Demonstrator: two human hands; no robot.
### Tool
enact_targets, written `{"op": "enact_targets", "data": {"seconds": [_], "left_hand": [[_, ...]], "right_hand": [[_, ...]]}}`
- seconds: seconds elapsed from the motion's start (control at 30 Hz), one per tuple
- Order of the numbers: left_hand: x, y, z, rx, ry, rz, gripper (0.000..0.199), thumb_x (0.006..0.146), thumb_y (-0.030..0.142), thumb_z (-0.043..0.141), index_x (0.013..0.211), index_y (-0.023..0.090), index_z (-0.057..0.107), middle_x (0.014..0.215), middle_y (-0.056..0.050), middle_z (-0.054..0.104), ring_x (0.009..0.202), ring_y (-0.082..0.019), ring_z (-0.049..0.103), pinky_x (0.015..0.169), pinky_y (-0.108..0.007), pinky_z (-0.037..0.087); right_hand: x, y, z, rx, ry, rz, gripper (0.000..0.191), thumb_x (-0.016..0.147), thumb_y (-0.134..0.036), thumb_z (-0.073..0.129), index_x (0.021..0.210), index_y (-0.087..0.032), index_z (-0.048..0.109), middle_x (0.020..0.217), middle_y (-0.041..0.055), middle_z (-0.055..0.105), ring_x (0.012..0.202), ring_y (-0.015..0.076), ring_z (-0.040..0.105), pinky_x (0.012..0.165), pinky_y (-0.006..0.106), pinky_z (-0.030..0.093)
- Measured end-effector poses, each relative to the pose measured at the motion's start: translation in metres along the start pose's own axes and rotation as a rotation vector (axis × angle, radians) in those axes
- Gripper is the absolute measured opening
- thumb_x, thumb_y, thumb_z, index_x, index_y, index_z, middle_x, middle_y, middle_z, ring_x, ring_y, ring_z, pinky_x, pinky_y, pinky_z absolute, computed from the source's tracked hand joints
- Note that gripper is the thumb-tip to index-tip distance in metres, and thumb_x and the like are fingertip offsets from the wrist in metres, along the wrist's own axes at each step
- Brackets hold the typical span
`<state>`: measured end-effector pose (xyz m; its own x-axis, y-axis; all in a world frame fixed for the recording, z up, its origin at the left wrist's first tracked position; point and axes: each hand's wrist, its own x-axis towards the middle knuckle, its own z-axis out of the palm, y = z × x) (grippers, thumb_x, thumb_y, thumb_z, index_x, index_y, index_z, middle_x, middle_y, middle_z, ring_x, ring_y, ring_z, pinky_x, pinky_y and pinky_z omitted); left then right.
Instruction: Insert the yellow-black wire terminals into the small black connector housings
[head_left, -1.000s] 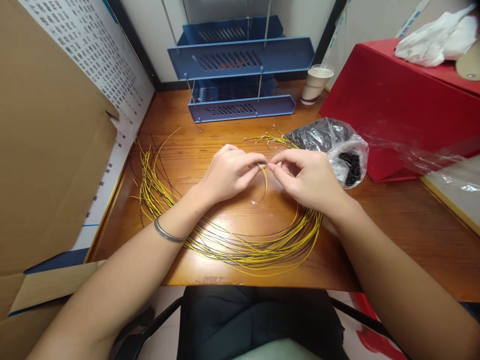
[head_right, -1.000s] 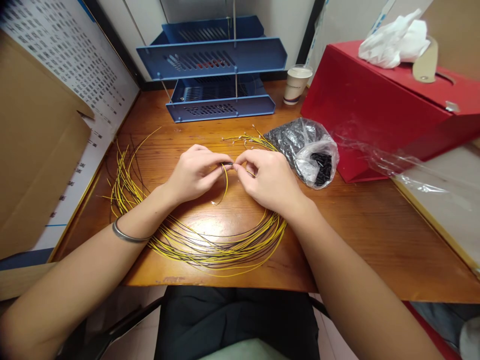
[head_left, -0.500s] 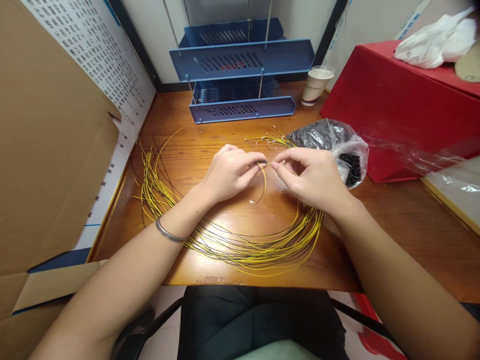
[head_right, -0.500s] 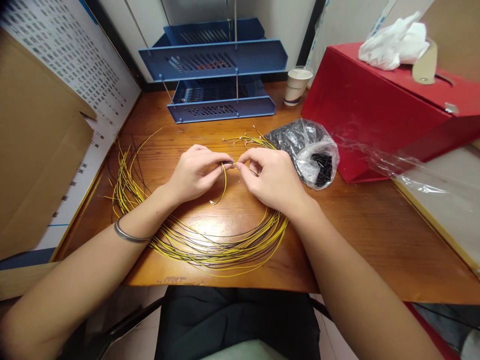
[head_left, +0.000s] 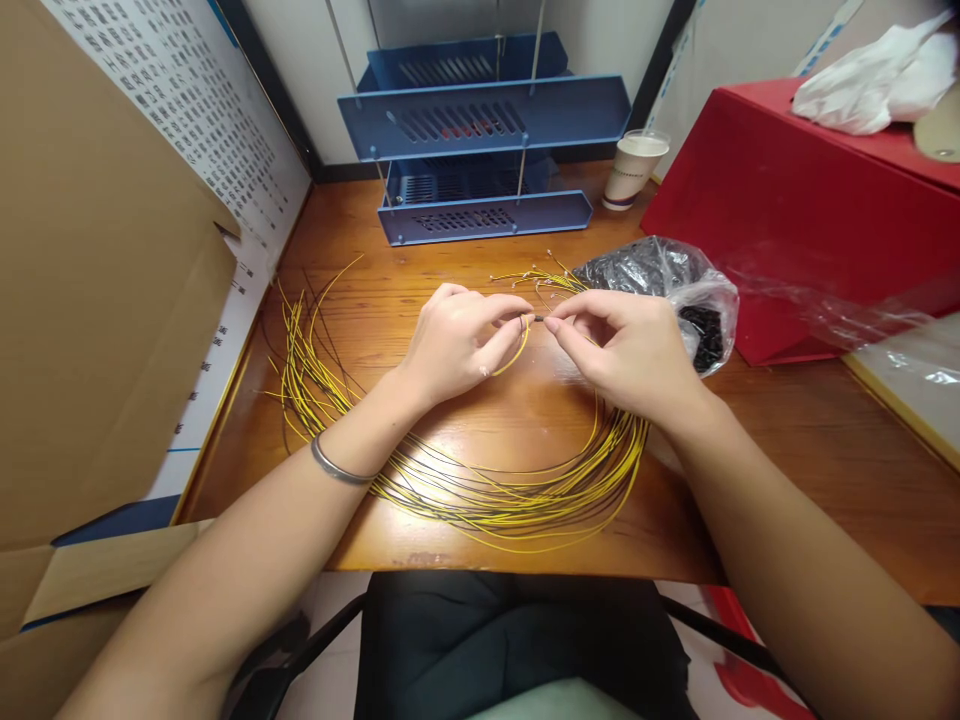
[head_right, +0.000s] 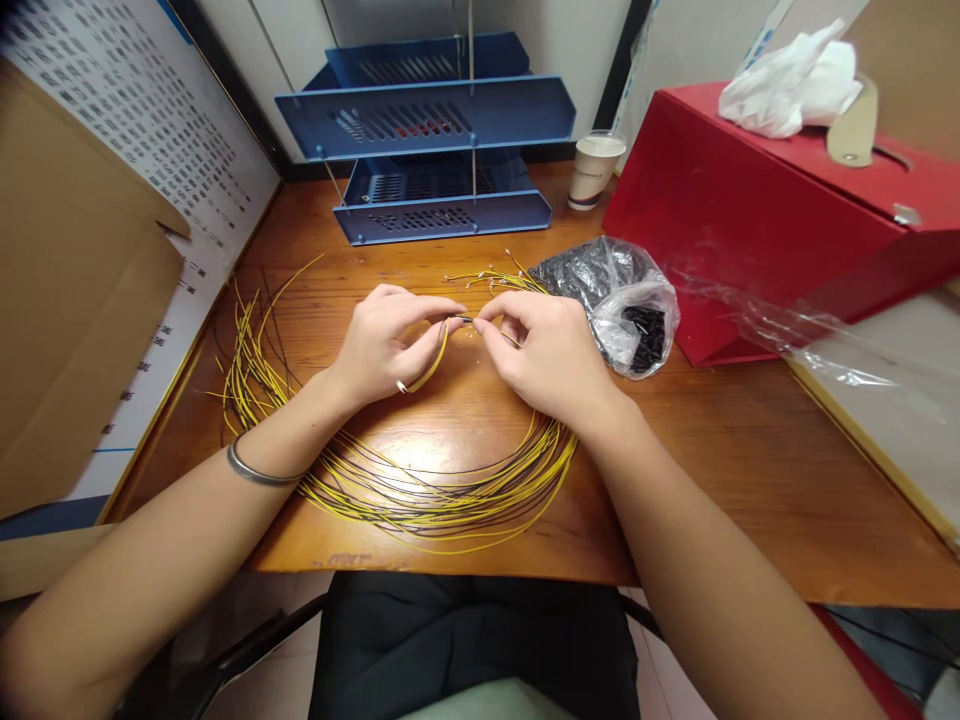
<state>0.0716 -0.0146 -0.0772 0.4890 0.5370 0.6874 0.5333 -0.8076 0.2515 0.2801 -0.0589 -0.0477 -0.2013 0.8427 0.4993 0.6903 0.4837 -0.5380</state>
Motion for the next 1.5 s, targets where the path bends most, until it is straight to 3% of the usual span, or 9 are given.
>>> {"op": "enact_targets", "data": {"seconds": [0.33,0.6,0.93,1.13,1.33,1.5], "left_hand": [[0.0006,-0.0012,0.0022,0.011,0.068,0.008,0.022,0.102,0.032,0.059,0.097,0.021,0.078,0.095,0.000,0.084,0.075,-0.013,0.074,0.082,-0.031,0.045],[-0.0010,-0.0004,0.0034,-0.049,-0.009,0.052,0.026,0.104,0.033,0.057,0.104,0.021,0.080,0.089,-0.001,0.083,0.070,-0.013,0.071,0.081,-0.032,0.045],[-0.0005,0.0021,0.0050,0.031,0.059,0.050,0.029,0.105,0.035,0.054,0.098,0.023,0.080,0.084,0.000,0.082,0.070,-0.014,0.070,0.079,-0.035,0.041],[-0.0005,0.0030,0.0052,0.072,0.021,0.009,0.034,0.106,0.040,0.050,0.098,0.025,0.080,0.086,-0.001,0.083,0.073,-0.016,0.071,0.081,-0.037,0.041],[-0.0001,0.0048,0.0048,0.071,0.054,0.013,0.031,0.104,0.037,0.054,0.094,0.024,0.080,0.084,-0.001,0.082,0.072,-0.016,0.069,0.081,-0.037,0.042],[0.0003,0.0052,0.0046,0.064,0.106,0.032,0.031,0.103,0.036,0.056,0.092,0.022,0.081,0.078,-0.002,0.081,0.070,-0.016,0.068,0.081,-0.037,0.044]], "right_hand": [[-0.0009,-0.0031,0.0016,0.009,-0.004,-0.011,0.008,0.085,-0.018,0.068,0.081,-0.019,0.075,0.062,-0.0010,0.065,0.053,0.0113,0.051,0.059,0.028,0.040],[-0.0041,-0.0054,0.0077,0.090,-0.047,0.022,0.007,0.085,-0.022,0.072,0.091,-0.018,0.073,0.074,0.0003,0.073,0.054,0.0109,0.057,0.059,0.028,0.044],[-0.0033,-0.0058,0.0067,0.150,-0.055,0.092,0.010,0.085,-0.018,0.070,0.095,-0.019,0.074,0.087,0.0027,0.078,0.059,0.0120,0.060,0.063,0.029,0.045],[-0.0019,-0.0074,0.0063,0.153,-0.055,0.119,0.012,0.084,-0.015,0.069,0.095,-0.019,0.074,0.083,0.0016,0.076,0.058,0.0112,0.057,0.064,0.030,0.045],[0.0001,-0.0075,0.0077,0.229,-0.065,0.166,0.010,0.085,-0.018,0.070,0.093,-0.017,0.074,0.080,0.0015,0.075,0.058,0.0106,0.055,0.063,0.029,0.044],[-0.0007,-0.0083,0.0077,0.176,-0.037,0.117,0.009,0.084,-0.018,0.070,0.092,-0.017,0.074,0.082,0.0019,0.076,0.058,0.0103,0.055,0.067,0.030,0.045]]}}
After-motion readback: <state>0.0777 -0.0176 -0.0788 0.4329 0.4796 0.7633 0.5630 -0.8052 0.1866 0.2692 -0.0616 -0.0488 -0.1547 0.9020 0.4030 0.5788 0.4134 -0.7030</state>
